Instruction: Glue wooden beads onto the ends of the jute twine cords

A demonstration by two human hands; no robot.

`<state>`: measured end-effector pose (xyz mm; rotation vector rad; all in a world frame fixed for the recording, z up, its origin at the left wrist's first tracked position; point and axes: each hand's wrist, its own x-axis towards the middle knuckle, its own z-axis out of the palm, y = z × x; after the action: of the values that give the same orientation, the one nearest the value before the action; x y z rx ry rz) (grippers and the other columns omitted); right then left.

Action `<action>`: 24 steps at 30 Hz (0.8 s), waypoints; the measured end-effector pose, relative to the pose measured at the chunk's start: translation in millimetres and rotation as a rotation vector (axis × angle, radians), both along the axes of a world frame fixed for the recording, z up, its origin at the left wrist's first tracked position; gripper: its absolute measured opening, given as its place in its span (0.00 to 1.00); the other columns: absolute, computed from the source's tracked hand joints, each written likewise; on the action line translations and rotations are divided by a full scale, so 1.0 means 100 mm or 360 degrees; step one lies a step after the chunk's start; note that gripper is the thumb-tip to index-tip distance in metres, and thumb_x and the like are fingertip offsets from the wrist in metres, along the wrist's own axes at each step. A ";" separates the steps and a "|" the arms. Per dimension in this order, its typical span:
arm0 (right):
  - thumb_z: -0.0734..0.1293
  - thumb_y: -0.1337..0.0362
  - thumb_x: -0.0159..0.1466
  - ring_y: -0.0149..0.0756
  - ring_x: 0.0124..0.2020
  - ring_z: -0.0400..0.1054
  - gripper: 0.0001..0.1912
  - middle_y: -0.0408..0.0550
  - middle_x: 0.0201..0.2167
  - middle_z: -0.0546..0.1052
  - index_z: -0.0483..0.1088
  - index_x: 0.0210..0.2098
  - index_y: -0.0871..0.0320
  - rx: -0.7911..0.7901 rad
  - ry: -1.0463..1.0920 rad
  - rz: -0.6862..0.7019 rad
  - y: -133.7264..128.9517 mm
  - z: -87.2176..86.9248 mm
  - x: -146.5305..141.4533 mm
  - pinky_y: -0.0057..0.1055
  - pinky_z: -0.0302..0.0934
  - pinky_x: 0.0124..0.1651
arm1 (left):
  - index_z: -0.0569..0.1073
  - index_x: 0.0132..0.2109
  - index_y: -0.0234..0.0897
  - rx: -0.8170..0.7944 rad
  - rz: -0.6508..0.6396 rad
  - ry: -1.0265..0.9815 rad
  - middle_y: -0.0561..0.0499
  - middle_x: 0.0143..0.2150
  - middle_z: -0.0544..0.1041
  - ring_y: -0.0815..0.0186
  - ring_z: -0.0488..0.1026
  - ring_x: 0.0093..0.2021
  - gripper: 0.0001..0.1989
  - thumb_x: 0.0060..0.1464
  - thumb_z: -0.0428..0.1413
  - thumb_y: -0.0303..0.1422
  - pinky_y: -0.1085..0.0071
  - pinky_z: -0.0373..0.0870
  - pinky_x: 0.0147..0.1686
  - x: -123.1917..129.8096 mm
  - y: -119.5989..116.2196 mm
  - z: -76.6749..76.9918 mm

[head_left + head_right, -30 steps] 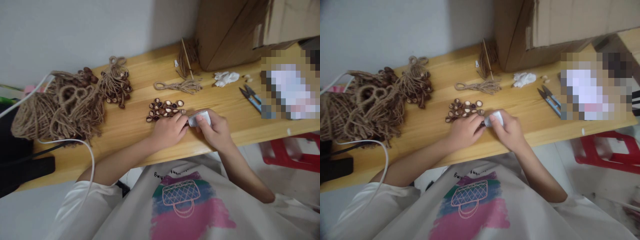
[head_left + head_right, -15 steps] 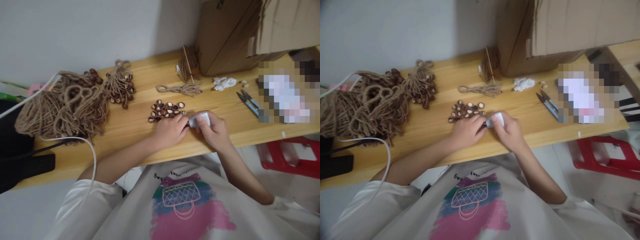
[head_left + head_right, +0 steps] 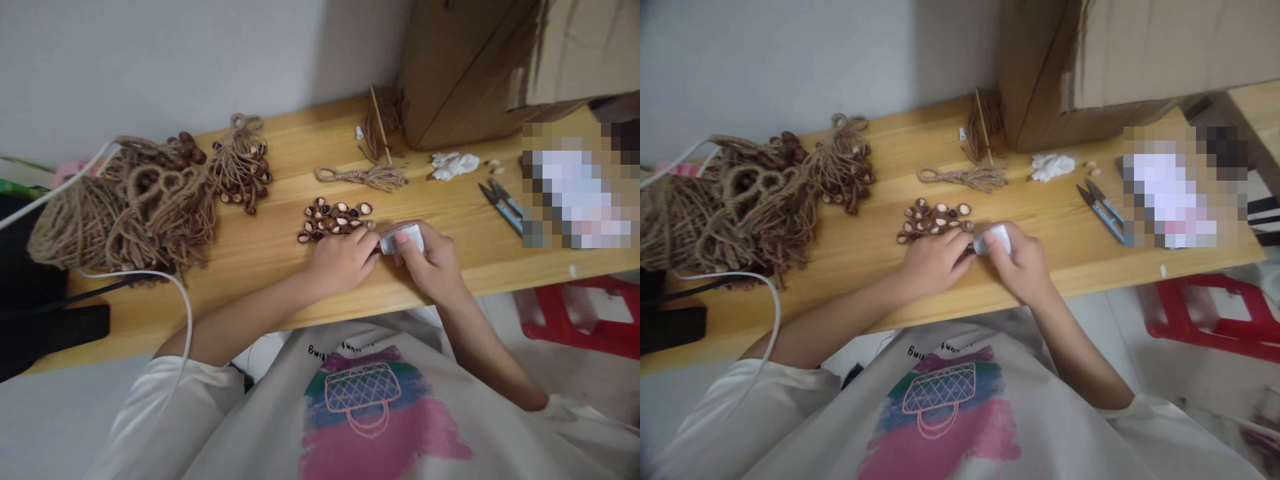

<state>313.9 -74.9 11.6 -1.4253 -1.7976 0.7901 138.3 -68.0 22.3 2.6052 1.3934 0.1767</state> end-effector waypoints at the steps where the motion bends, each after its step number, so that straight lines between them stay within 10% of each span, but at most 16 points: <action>1: 0.59 0.55 0.65 0.31 0.25 0.67 0.15 0.45 0.25 0.73 0.70 0.34 0.58 0.0009 0.0005 0.0006 0.00 0.00 0.00 0.29 0.60 0.31 | 0.69 0.44 0.37 0.0000 0.0000 0.0001 0.48 0.41 0.76 0.62 0.74 0.33 0.12 0.62 0.44 0.38 0.70 0.60 0.23 0.00 0.00 0.00; 24: 0.59 0.56 0.66 0.30 0.25 0.68 0.12 0.43 0.25 0.74 0.70 0.37 0.56 -0.0154 0.0081 0.0000 -0.01 0.04 0.05 0.27 0.60 0.30 | 0.69 0.42 0.37 -0.0001 -0.0061 -0.0067 0.49 0.39 0.76 0.65 0.73 0.31 0.11 0.61 0.45 0.37 0.70 0.64 0.26 0.00 0.04 -0.01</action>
<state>318.8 -75.8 15.4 -1.4535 -1.7416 0.9163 137.8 -64.1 21.4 2.6096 1.3284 0.2243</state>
